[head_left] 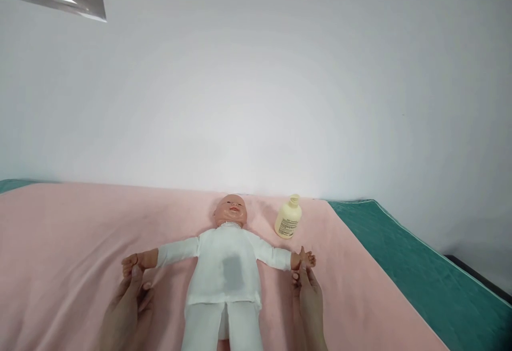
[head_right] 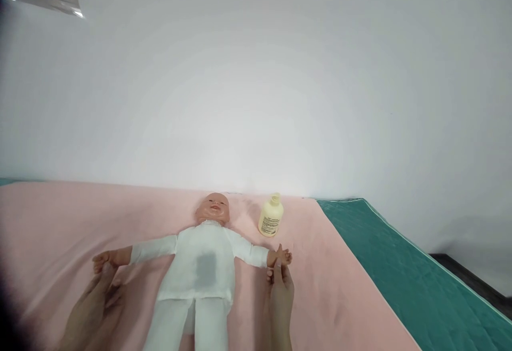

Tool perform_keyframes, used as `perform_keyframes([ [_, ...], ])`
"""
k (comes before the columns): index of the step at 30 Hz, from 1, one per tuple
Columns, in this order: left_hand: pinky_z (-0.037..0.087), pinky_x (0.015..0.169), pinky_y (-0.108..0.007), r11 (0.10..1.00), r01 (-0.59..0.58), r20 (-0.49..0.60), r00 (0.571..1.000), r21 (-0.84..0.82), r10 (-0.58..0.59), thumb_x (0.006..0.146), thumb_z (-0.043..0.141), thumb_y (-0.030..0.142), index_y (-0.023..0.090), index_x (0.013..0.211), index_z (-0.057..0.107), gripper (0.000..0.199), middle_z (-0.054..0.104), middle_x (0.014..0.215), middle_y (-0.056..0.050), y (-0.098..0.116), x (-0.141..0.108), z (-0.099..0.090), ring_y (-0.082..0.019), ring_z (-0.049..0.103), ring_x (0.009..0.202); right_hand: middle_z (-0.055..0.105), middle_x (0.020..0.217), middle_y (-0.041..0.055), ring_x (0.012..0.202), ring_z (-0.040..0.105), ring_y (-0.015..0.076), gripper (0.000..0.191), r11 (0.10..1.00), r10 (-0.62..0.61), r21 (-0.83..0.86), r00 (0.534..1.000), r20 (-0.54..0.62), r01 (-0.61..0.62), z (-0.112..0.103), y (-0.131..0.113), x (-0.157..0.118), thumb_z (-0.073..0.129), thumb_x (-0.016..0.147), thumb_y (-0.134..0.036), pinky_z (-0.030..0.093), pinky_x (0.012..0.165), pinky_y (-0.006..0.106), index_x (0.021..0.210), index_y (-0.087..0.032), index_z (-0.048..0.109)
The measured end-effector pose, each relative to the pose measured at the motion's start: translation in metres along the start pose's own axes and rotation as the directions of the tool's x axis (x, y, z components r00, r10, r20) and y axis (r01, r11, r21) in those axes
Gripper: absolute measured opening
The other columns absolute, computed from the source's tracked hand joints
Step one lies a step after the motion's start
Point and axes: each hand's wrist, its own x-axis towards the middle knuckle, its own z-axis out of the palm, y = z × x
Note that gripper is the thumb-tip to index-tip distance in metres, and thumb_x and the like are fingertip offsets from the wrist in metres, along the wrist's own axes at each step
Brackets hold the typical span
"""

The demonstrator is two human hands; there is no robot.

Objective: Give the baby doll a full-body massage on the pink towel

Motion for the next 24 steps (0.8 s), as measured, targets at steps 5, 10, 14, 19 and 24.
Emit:
perform_keyframes([
  [5,0.04,0.044,-0.018,0.964,-0.195,0.122,0.977,0.181,0.174,0.071,0.072,0.051,0.023,0.11,0.068,0.048,0.055,0.059,0.005,0.002,-0.032,0.017,-0.009,0.047,0.05,0.066,0.086,0.0031,0.066,0.055,0.0157,0.053,0.94,-0.261,-0.198,0.96,0.102,0.277,0.024,-0.011,-0.032,0.063,0.082,-0.05,0.046,0.058,0.025,0.126,-0.02,0.059],
  [10,0.055,0.056,-0.024,0.809,-0.49,0.445,0.834,0.323,0.327,0.072,0.072,0.047,0.026,0.104,0.074,0.039,0.072,0.108,-0.006,-0.013,-0.056,0.032,-0.018,0.065,0.069,0.065,0.106,0.0068,0.083,0.061,0.0189,0.03,0.839,-0.377,-0.182,0.789,0.485,0.512,0.04,-0.007,-0.056,0.062,0.085,-0.031,0.052,0.072,0.028,0.115,-0.025,0.068],
  [14,0.058,0.079,-0.025,0.63,-0.738,0.668,0.598,0.242,0.443,0.081,0.062,0.039,0.033,0.097,0.076,0.022,0.07,0.116,0.0,-0.027,-0.05,0.034,-0.022,0.068,0.099,0.062,0.114,0.006,0.101,0.061,0.0205,0.037,0.772,-0.386,-0.098,0.586,0.712,0.628,0.045,0.0,-0.058,0.058,0.084,-0.012,0.053,0.082,0.029,0.114,-0.031,0.068],
  [19,0.052,0.092,-0.022,0.436,-0.877,0.788,0.409,0.202,0.459,0.088,0.056,0.027,0.035,0.111,0.07,0.029,0.066,0.122,0.005,-0.032,-0.04,0.031,-0.016,0.065,0.108,0.062,0.11,0.0052,0.102,0.061,0.0192,0.041,0.714,-0.395,-0.019,0.424,0.815,0.7,0.049,0.003,-0.053,0.057,0.088,-0.011,0.053,0.088,0.031,0.121,-0.034,0.064],
  [24,0.05,0.09,-0.016,0.285,-0.943,0.828,0.295,0.172,0.476,0.088,0.055,0.023,0.033,0.11,0.07,0.029,0.065,0.123,0.006,-0.033,-0.036,0.031,-0.013,0.066,0.105,0.062,0.113,0.0037,0.101,0.061,0.0173,0.043,0.665,-0.364,-0.051,0.383,0.849,0.745,0.049,-0.003,-0.055,0.054,0.091,-0.011,0.052,0.089,0.029,0.125,-0.036,0.061],
])
